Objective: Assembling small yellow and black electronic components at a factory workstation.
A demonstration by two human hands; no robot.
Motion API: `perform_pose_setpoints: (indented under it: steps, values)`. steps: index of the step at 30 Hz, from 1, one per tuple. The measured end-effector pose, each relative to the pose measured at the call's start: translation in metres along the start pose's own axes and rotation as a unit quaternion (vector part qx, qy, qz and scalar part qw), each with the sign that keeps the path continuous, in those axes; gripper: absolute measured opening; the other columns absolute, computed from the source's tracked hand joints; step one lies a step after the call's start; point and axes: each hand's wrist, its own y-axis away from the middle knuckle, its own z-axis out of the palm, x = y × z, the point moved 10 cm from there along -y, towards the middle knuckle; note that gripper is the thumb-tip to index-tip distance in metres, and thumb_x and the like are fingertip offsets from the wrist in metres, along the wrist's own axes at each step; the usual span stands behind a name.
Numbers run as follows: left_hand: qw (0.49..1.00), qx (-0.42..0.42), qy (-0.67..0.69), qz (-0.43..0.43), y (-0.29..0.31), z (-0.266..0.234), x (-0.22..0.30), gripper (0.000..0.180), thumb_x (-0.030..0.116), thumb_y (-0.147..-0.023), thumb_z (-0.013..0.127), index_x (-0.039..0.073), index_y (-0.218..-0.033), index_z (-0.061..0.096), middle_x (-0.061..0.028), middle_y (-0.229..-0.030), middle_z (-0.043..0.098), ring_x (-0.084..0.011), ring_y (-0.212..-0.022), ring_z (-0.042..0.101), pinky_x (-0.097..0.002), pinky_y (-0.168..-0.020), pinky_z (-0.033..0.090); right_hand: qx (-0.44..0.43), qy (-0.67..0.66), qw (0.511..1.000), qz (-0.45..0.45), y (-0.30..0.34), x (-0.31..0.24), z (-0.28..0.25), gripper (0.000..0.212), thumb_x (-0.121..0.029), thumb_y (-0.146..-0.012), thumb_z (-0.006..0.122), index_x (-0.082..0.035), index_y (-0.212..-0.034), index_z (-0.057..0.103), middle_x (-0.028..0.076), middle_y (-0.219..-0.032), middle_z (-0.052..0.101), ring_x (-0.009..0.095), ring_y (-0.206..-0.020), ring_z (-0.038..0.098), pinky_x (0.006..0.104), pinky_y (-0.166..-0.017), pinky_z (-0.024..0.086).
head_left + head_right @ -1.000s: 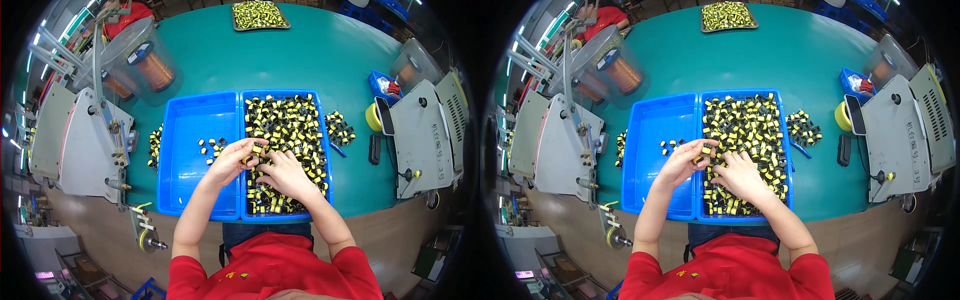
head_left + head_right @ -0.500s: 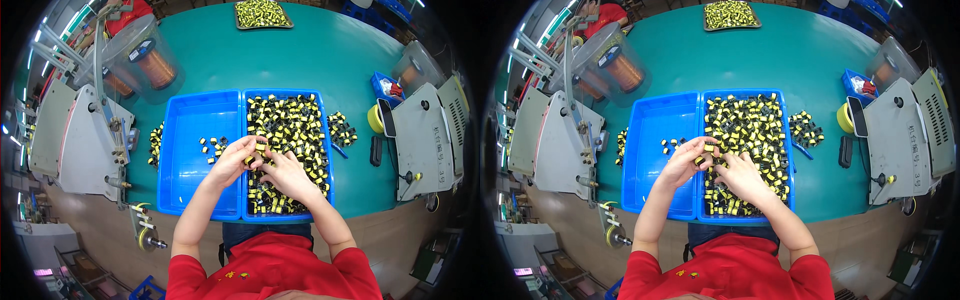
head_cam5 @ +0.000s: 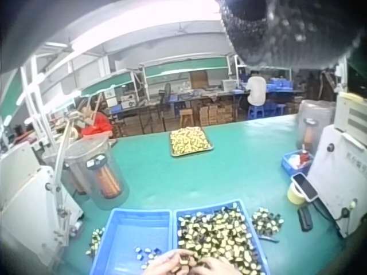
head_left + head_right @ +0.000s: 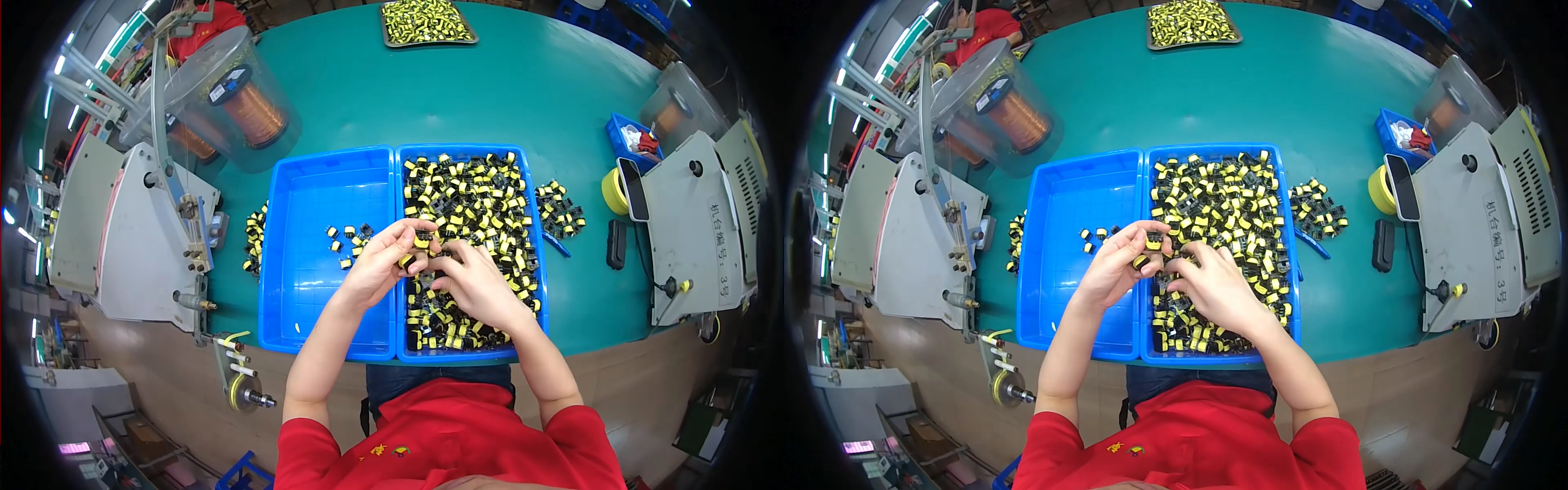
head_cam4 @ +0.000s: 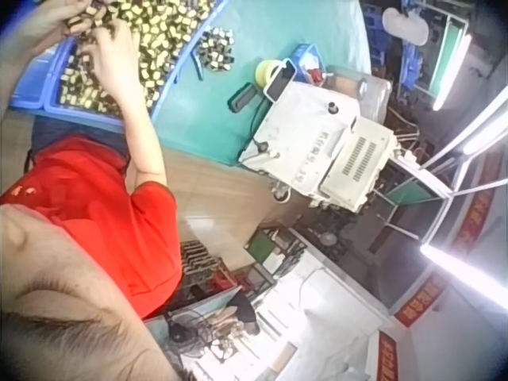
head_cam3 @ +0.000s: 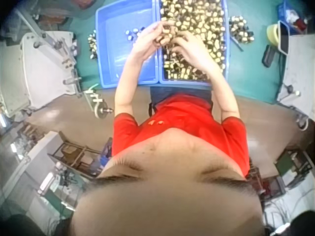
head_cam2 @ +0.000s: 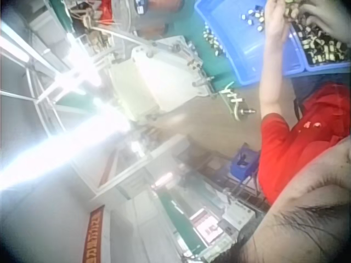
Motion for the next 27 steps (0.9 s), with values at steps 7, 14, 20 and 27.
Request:
perform_pose_setpoints:
  steps: [7,14,20,27]
  values:
    - [0.999,0.004,0.052,0.006,0.0,-0.004,0.002,0.034,0.026,-0.099,0.039,0.0,-0.119,0.047,-0.0065,-0.093,0.056,-0.0077,-0.064,0.044,-0.0188,-0.059,0.036,0.111,-0.178,0.974,0.082,0.003,0.022,-0.028,0.022,-0.012,-0.084,0.061,-0.004,-0.104,0.058,0.013,-0.109,0.051,0.026,-0.097,0.054,0.033,-0.083,0.043]
    - [0.998,0.015,0.053,0.005,-0.002,-0.005,0.001,0.034,0.027,-0.098,0.04,0.0,-0.119,0.047,-0.0074,-0.092,0.057,-0.0075,-0.064,0.044,-0.0192,-0.058,0.037,0.165,-0.201,0.955,0.145,0.01,0.045,-0.031,0.023,-0.017,-0.084,0.063,-0.003,-0.102,0.058,0.013,-0.108,0.053,0.025,-0.096,0.054,0.0329,-0.082,0.043]
    - [0.998,0.053,0.033,0.003,-0.003,-0.012,-0.003,0.033,0.024,-0.095,0.051,0.002,-0.119,0.048,-0.0072,-0.092,0.058,-0.0067,-0.064,0.043,-0.0184,-0.056,0.034,0.139,0.055,0.979,0.137,0.01,0.034,-0.035,0.025,-0.021,-0.079,0.067,-0.007,-0.098,0.063,0.015,-0.111,0.053,0.031,-0.102,0.052,0.0381,-0.088,0.039]
    - [0.997,0.071,-0.01,0.028,-0.004,-0.01,-0.007,0.035,0.011,-0.086,0.062,0.001,-0.117,0.051,-0.0058,-0.099,0.058,-0.0054,-0.064,0.04,-0.0192,-0.057,0.034,0.234,0.094,0.967,0.042,0.008,0.002,-0.057,0.021,-0.019,-0.076,0.068,-0.008,-0.094,0.065,0.011,-0.103,0.057,0.028,-0.093,0.053,0.0402,-0.085,0.037]
